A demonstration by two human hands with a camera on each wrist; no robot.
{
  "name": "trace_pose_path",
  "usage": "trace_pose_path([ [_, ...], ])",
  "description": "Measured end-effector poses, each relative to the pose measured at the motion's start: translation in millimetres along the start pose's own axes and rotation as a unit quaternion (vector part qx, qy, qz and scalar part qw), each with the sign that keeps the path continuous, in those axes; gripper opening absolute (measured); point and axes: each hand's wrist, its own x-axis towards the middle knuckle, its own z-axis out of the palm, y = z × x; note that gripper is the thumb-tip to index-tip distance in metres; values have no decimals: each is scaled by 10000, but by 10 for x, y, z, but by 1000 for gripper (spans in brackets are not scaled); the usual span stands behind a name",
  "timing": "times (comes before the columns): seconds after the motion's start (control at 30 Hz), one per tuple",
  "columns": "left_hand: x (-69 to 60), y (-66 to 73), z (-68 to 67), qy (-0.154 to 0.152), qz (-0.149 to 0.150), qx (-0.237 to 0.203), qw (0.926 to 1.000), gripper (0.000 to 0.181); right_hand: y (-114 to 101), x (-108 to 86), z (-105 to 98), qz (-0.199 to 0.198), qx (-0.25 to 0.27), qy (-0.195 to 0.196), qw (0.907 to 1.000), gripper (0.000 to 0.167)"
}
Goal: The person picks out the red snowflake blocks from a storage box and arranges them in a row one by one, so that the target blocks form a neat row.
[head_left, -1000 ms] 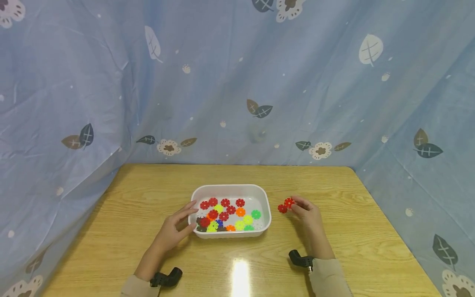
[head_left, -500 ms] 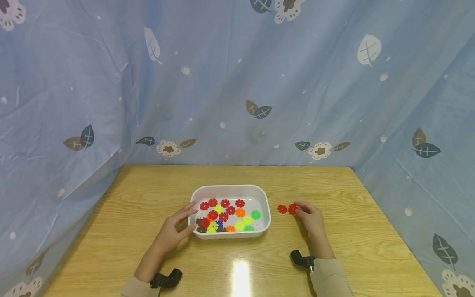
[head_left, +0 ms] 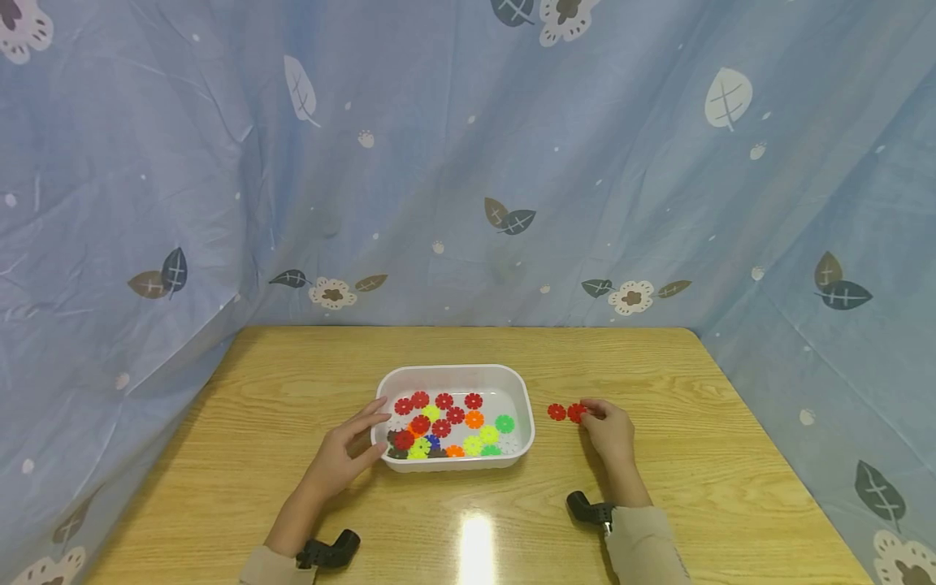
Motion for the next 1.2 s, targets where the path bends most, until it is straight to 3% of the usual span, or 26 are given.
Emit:
trace_pose_path([
  [0.7, -15, -15, 13, 2, 85, 40, 10000, 37, -11, -49, -31, 28, 137, 125, 9998, 30],
  [1.0, -44, -338, 81, 88, 89, 207, 9997, 38, -168, -123, -40, -207, 583, -219, 9978, 34],
  [1.2, -50, -391, 76, 41, 85, 77, 9999, 37, -338, -192, -9, -501, 960, -533, 9927, 36],
])
